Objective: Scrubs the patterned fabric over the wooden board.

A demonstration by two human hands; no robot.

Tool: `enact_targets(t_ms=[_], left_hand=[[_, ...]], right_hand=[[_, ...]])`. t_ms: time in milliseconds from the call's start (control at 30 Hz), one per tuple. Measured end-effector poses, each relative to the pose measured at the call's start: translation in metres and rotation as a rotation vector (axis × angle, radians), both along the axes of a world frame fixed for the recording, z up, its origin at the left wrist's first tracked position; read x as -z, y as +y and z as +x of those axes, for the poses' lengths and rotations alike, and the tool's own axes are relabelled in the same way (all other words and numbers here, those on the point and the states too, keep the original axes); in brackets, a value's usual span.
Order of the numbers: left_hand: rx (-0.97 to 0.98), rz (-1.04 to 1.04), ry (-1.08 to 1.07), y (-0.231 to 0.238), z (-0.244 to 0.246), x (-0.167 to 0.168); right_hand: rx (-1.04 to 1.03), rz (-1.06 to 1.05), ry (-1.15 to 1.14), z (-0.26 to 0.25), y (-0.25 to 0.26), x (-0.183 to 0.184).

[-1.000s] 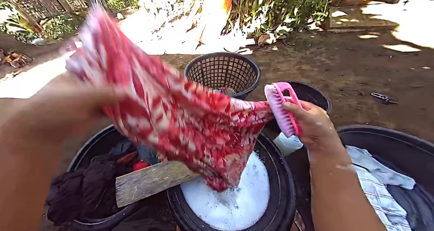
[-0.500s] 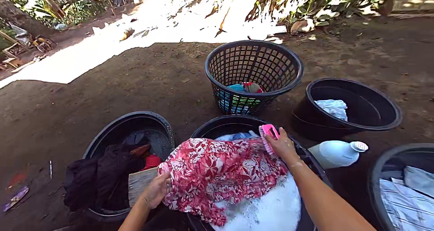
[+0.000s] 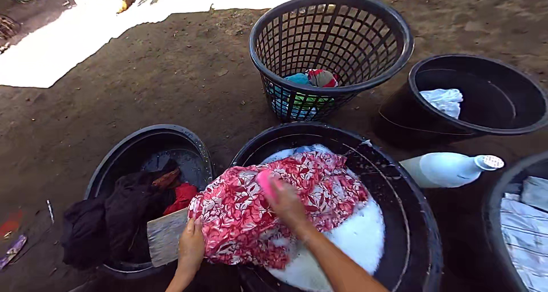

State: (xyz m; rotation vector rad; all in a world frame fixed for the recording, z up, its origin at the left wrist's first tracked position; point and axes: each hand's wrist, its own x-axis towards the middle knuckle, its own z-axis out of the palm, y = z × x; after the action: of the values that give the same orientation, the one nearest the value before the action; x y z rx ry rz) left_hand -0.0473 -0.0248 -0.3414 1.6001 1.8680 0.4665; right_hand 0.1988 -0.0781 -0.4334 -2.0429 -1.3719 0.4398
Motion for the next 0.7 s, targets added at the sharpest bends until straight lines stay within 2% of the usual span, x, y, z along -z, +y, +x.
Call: enact_targets(t_ms=[67, 100, 167, 233, 333, 367, 400, 467, 533, 600, 633, 700], left_hand=[[-0.008, 0.003, 0.002, 0.001, 0.002, 0.001], [0.01, 0.008, 0.008, 0.002, 0.003, 0.001], [0.052, -0.008, 0.024, 0.006, 0.006, 0.003], [0.058, -0.015, 0.031, 0.005, 0.006, 0.005], [0.052, 0.027, 0.024, 0.004, 0.003, 0.007], [0.054, 0.048, 0.019, 0.003, 0.001, 0.008], [0.058, 0.057, 0.016, 0.002, -0.001, 0.01], [0.052, 0.041, 0.024, 0.002, -0.001, 0.009], [0.039, 0.024, 0.043, 0.002, 0.0, 0.007], [0.034, 0.011, 0.047, 0.005, 0.005, 0.006], [0.023, -0.007, 0.024, 0.008, 0.007, 0.005], [-0.013, -0.117, -0.122, 0.011, 0.009, 0.001]], right_hand=[[0.19, -0.299, -0.014, 0.093, -0.008, 0.018], [0.249, -0.417, -0.005, 0.123, -0.008, 0.016], [0.295, -0.472, 0.039, 0.128, 0.001, -0.006], [0.212, -0.233, 0.098, 0.055, 0.005, -0.025], [-0.163, 0.222, 0.127, -0.093, -0.006, -0.039], [-0.272, 0.25, 0.13, -0.109, -0.009, -0.038], [-0.262, 0.276, 0.087, -0.104, -0.009, -0.027], [-0.062, 0.189, 0.003, -0.039, -0.008, 0.001], [0.146, -0.17, 0.009, 0.055, -0.015, 0.014], [0.25, -0.477, 0.083, 0.137, -0.016, 0.009], [0.252, -0.501, 0.186, 0.164, -0.015, -0.001], [0.169, -0.389, 0.533, 0.185, -0.024, -0.019]])
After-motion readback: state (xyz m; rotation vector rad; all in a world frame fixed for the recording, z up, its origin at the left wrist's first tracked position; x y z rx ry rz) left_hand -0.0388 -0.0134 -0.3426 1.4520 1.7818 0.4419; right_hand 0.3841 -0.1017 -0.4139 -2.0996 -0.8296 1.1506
